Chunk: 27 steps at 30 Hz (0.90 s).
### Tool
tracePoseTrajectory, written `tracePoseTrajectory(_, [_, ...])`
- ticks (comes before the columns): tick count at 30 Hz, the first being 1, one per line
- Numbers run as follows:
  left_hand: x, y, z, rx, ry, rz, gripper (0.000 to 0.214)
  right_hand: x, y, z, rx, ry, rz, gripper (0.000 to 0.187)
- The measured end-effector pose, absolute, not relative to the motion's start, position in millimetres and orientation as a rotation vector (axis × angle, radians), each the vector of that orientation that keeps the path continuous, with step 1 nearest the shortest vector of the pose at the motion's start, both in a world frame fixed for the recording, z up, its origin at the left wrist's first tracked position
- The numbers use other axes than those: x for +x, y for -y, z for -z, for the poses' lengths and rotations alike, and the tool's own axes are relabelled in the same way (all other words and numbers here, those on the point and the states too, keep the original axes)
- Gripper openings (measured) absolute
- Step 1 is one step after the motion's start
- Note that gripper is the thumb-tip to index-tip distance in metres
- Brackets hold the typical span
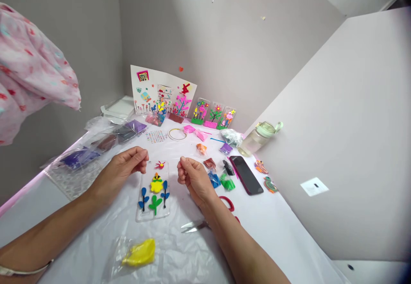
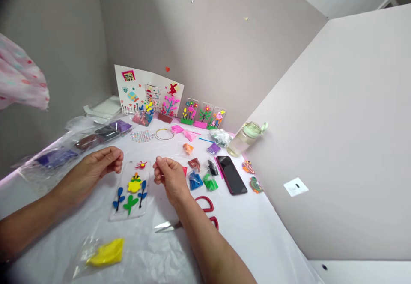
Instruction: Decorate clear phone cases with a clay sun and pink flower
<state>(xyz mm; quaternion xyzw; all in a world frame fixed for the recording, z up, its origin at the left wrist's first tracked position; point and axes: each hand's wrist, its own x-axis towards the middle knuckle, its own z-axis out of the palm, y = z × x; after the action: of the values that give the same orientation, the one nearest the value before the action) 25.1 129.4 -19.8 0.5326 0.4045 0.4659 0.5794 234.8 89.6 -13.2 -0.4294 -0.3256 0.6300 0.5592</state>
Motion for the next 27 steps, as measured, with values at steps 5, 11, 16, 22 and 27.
tracePoseTrajectory(5, [25.1,-128.6,16.1,1.233,-0.943,-1.068,0.06,233.2,-87.7,11.1,-1.0,0.783,-1.496,0.042])
tracePoseTrajectory(11, [26.0,-127.9,16.3,1.233,-0.947,-1.093,0.054,233.8,-87.7,15.0,-1.012,0.775,-1.508,0.039])
tracePoseTrajectory(16, [28.9,-124.2,17.4,1.23,-0.923,-1.056,0.039,232.0,-86.7,16.0,-1.008,0.77,-1.536,0.045])
tracePoseTrajectory(22, [29.5,-124.0,21.0,1.169,-0.916,-1.055,0.039,231.2,-85.8,14.8,-0.995,0.758,-1.544,0.045])
tracePoseTrajectory(27, [29.4,-126.2,21.8,1.122,-0.924,-1.044,0.043,234.1,-87.5,17.7,-1.013,0.762,-1.517,0.04])
